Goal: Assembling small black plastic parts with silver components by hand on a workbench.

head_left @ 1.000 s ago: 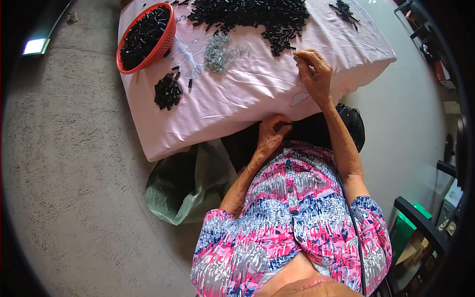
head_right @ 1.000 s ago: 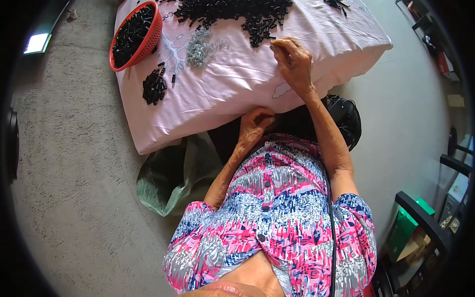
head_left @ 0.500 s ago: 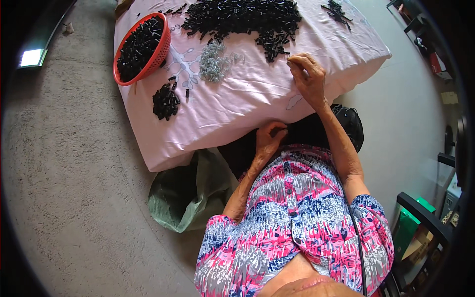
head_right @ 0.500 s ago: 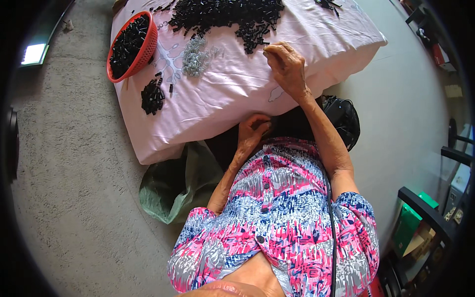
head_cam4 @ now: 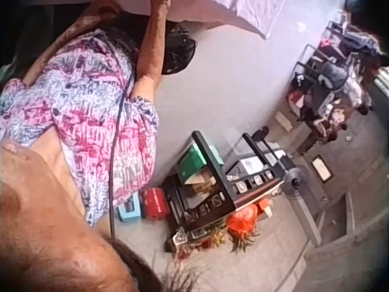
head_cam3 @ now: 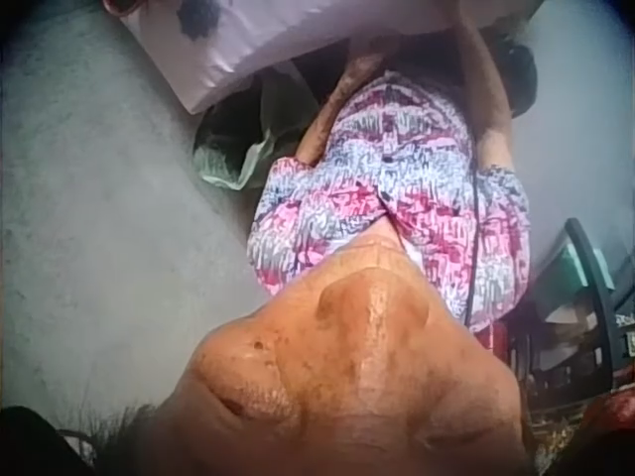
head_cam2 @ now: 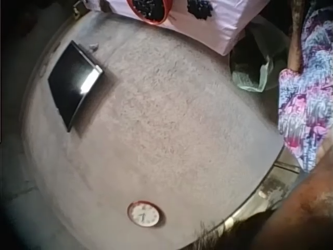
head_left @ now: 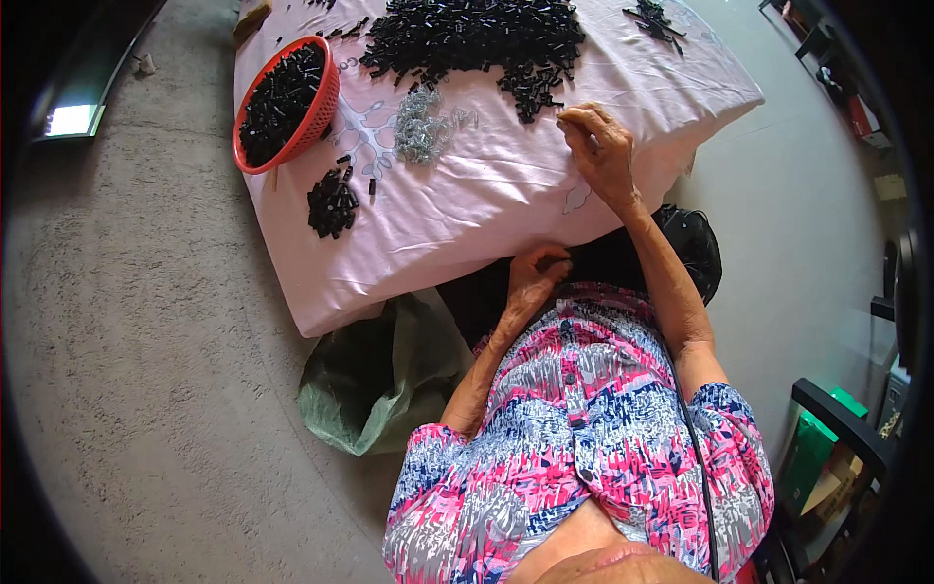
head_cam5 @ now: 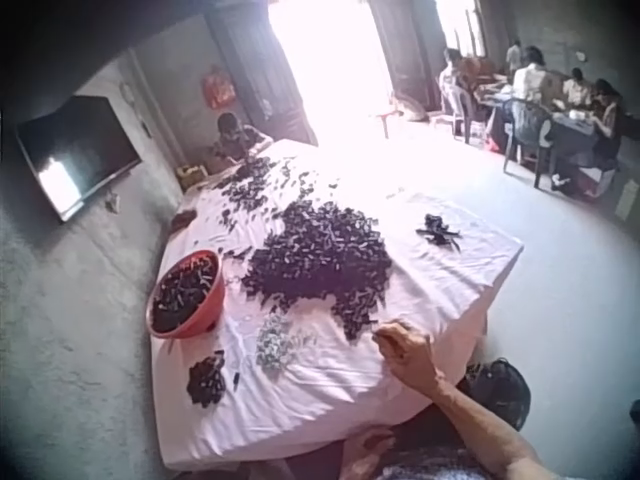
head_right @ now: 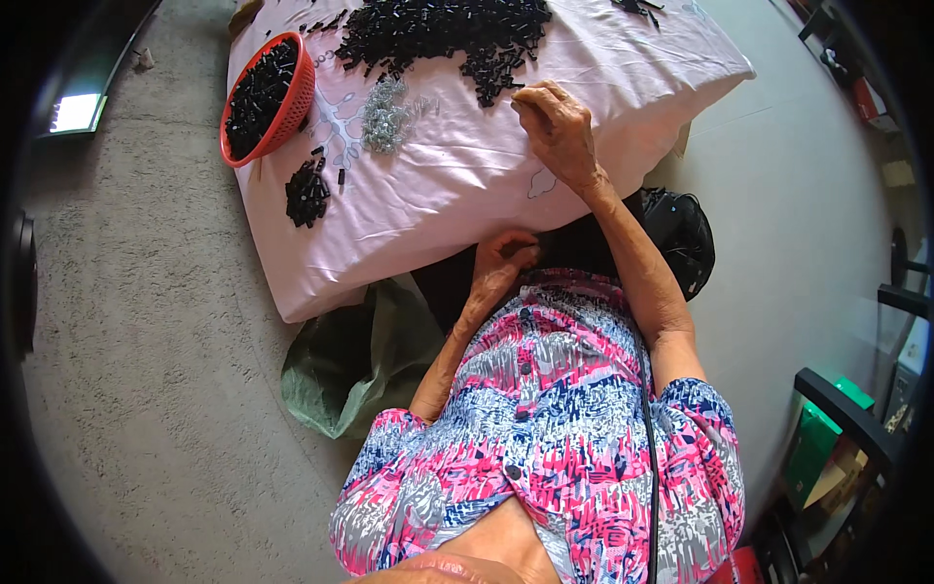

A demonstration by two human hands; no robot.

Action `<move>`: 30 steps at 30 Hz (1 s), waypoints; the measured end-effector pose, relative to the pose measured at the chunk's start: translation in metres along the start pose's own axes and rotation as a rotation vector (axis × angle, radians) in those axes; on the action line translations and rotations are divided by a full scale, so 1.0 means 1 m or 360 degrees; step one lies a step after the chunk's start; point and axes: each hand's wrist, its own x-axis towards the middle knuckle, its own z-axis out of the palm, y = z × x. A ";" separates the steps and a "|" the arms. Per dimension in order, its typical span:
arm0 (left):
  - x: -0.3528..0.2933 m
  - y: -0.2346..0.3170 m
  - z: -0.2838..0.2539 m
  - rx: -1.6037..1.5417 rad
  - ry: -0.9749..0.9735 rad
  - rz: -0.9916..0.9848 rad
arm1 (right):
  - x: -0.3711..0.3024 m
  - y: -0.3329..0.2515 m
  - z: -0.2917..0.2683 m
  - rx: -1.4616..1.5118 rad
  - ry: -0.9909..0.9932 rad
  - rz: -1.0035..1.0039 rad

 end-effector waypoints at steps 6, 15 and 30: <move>-0.007 0.005 0.001 0.0015 0.0004 -0.0073 | -0.001 0.001 0.002 -0.0023 -0.0050 0.0074; -0.011 0.011 -0.014 -0.0233 -0.0099 0.0018 | -0.002 0.006 0.005 0.0076 -0.0015 0.0017; -0.013 0.070 -0.007 0.0091 -0.0097 0.0041 | 0.001 -0.007 -0.005 0.0129 -0.0028 0.0126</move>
